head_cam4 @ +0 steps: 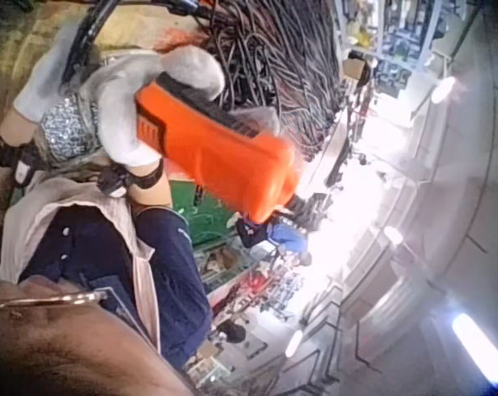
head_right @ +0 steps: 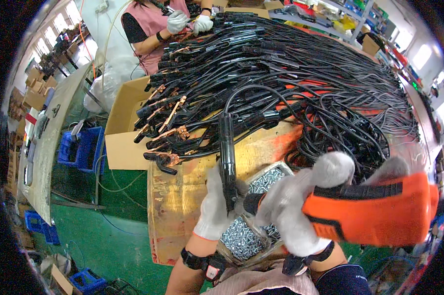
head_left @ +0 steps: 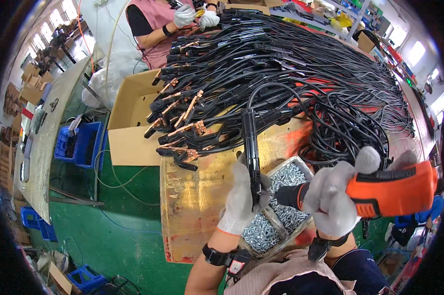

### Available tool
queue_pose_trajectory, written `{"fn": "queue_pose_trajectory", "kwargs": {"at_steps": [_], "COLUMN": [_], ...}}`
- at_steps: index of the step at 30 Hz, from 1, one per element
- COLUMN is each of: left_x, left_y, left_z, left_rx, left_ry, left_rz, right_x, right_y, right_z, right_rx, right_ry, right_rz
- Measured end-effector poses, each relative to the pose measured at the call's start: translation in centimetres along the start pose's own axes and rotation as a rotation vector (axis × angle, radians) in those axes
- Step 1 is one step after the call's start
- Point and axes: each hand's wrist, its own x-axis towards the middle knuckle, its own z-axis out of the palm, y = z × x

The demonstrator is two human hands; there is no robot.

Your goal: The person is assembling black electrical cables by using a power screwdriver to secure metal terminals with screws.

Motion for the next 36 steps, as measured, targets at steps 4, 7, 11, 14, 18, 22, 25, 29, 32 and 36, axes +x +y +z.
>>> {"fn": "queue_pose_trajectory", "kwargs": {"at_steps": [4, 7, 11, 14, 18, 22, 25, 29, 32, 36], "left_x": [0.2, 0.6, 0.9, 0.9, 1.2, 1.8, 0.7, 0.2, -0.4, 0.2], "left_y": [-0.5, -0.8, -1.5, -1.7, -1.7, -2.5, -1.9, -1.2, 0.0, -0.6], "left_z": [-0.1, -0.3, -0.9, -1.0, -1.0, -1.6, -1.0, 0.9, 1.4, 1.3], "left_rx": [0.040, 0.025, 0.067, 0.070, -0.092, -0.188, 0.052, 0.204, 0.072, 0.127], "left_ry": [0.017, 0.023, 0.030, 0.051, -0.030, -0.179, 0.065, 0.072, 0.123, 0.041], "left_rz": [0.055, 0.001, 0.085, 0.105, 0.072, 0.099, 0.044, 0.265, 0.097, 0.088], "right_x": [0.4, 0.6, 0.8, 0.6, 0.3, 1.4, -0.2, -1.2, -2.3, -5.2], "right_y": [-0.9, -0.8, -0.3, -0.3, 0.0, -1.0, -1.4, -3.8, -3.1, -3.0], "right_z": [3.4, 3.6, 2.8, 2.0, 1.8, 1.1, 3.5, 0.5, -1.2, -2.8], "right_rx": [-0.238, -0.318, -0.426, -0.514, -0.383, -0.509, 0.023, -0.217, -0.323, -0.288], "right_ry": [0.327, 0.329, 0.284, 0.188, 0.245, 0.094, 0.716, 0.735, 0.788, 0.910], "right_rz": [0.216, 0.285, 0.369, 0.404, 0.393, 0.336, 0.185, 0.293, 0.323, 0.285]}}
